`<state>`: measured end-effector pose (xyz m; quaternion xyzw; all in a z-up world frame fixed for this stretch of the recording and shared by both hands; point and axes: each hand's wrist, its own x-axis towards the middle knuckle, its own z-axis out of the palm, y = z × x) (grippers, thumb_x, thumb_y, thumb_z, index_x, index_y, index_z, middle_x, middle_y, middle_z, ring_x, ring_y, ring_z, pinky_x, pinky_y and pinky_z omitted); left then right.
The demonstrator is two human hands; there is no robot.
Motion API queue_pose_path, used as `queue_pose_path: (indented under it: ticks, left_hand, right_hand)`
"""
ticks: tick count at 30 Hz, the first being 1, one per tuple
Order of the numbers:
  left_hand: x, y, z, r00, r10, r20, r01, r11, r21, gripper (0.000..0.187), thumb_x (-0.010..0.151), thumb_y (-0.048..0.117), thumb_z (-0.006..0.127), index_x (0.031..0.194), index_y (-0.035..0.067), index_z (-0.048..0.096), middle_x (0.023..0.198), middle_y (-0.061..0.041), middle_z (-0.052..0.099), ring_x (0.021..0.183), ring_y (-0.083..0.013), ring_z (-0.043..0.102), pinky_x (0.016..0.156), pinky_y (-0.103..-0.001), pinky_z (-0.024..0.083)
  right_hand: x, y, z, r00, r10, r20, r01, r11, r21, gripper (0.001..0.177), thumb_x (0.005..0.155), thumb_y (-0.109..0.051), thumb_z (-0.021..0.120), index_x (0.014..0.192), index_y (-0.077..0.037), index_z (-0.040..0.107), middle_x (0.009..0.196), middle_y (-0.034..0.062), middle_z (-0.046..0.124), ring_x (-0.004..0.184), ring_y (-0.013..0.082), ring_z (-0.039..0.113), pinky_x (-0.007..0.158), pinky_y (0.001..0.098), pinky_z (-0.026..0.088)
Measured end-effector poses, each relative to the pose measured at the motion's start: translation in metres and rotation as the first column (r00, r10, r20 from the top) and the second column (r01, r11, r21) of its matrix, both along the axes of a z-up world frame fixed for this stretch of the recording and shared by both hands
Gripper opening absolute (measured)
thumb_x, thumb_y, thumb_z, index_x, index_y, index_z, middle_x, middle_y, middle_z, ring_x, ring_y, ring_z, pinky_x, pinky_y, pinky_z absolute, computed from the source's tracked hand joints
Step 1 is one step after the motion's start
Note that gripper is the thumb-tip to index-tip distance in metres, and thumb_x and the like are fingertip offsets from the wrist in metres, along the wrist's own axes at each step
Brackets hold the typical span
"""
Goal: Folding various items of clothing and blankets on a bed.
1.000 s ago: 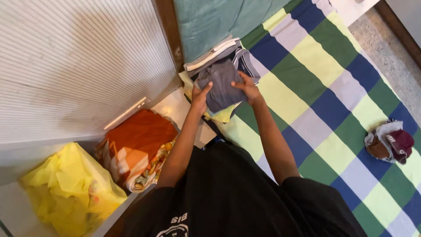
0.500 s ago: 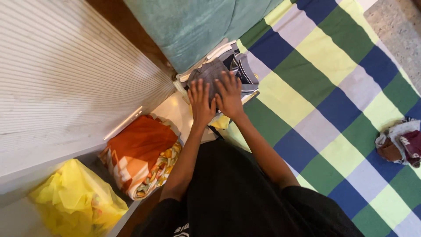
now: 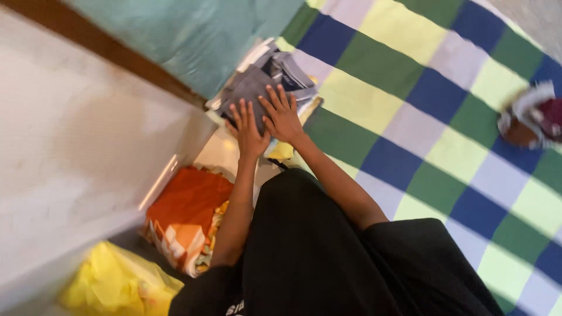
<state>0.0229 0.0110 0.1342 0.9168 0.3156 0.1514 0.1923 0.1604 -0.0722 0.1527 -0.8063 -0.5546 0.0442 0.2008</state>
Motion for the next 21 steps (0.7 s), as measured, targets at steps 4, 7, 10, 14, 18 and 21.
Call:
queue_pose_path:
  ticks: [4, 7, 10, 14, 18, 21]
  left_hand:
    - [-0.015, -0.08, 0.037, 0.97, -0.151, 0.189, 0.165, 0.984, -0.061, 0.088, 0.095, 0.048, 0.065, 0.163, 0.005, 0.028, 0.172, -0.019, 0.018, 0.16, -0.0428, 0.004, 0.121, -0.072, -0.002]
    - [-0.006, -0.136, 0.012, 0.915, -0.339, 0.22, 0.372, 0.919, -0.13, 0.091, 0.091, 0.043, 0.065, 0.163, 0.003, 0.028, 0.173, -0.018, 0.02, 0.162, -0.042, 0.005, 0.125, -0.069, 0.0]
    - [-0.005, -0.202, -0.021, 0.856, -0.479, 0.196, 0.516, 0.816, -0.261, 0.095, 0.087, 0.042, 0.068, 0.163, 0.003, 0.027, 0.173, -0.017, 0.021, 0.162, -0.0421, 0.006, 0.125, -0.069, 0.002]
    - [-0.007, -0.272, -0.027, 0.794, -0.593, 0.131, 0.597, 0.723, -0.347, 0.096, 0.087, 0.042, 0.071, 0.162, 0.003, 0.025, 0.171, -0.018, 0.021, 0.159, -0.0446, 0.006, 0.12, -0.071, 0.007]
    - [-0.001, -0.318, -0.031, 0.702, -0.705, 0.1, 0.694, 0.646, -0.318, 0.097, 0.086, 0.043, 0.072, 0.161, 0.003, 0.025, 0.17, -0.019, 0.021, 0.158, -0.0447, 0.008, 0.118, -0.073, 0.01]
    - [0.01, -0.356, -0.052, 0.681, -0.721, 0.13, 0.721, 0.63, -0.288, 0.097, 0.087, 0.046, 0.071, 0.161, 0.002, 0.025, 0.169, -0.021, 0.024, 0.157, -0.0459, 0.012, 0.118, -0.073, 0.013]
  right_hand:
    - [-0.027, -0.103, -0.003, 0.963, -0.224, -0.15, 0.238, 0.968, 0.083, 0.063, 0.101, -0.034, 0.058, 0.157, -0.01, 0.041, 0.17, 0.0203, 0.019, 0.157, 0.0452, 0.012, 0.122, 0.0663, 0.015]
    - [-0.041, -0.184, -0.05, 0.883, -0.355, -0.306, 0.421, 0.888, 0.184, 0.066, 0.098, -0.029, 0.061, 0.155, -0.004, 0.04, 0.166, 0.0244, 0.028, 0.154, 0.0486, 0.023, 0.119, 0.059, 0.026]
    - [-0.072, -0.282, -0.109, 0.702, -0.528, -0.477, 0.631, 0.772, 0.073, 0.063, 0.097, -0.026, 0.067, 0.153, -0.005, 0.046, 0.16, 0.0231, 0.041, 0.15, 0.0435, 0.037, 0.121, 0.0532, 0.035]
    - [-0.081, -0.378, -0.115, -0.002, -0.394, -0.919, 0.894, 0.411, -0.178, 0.062, 0.096, -0.025, 0.064, 0.152, -0.005, 0.046, 0.153, 0.0145, 0.055, 0.134, 0.0289, 0.056, 0.107, 0.0431, 0.046]
    - [-0.073, -0.437, -0.097, -0.149, -0.238, -0.96, 0.944, 0.254, -0.21, 0.061, 0.098, -0.025, 0.063, 0.152, -0.006, 0.043, 0.151, 0.01, 0.054, 0.132, 0.0206, 0.056, 0.105, 0.0387, 0.048]
    - [-0.06, -0.466, -0.08, -0.141, -0.101, -0.985, 0.964, 0.213, -0.16, 0.06, 0.096, -0.023, 0.064, 0.15, -0.005, 0.046, 0.145, 0.0126, 0.06, 0.127, 0.0244, 0.058, 0.1, 0.0398, 0.05]
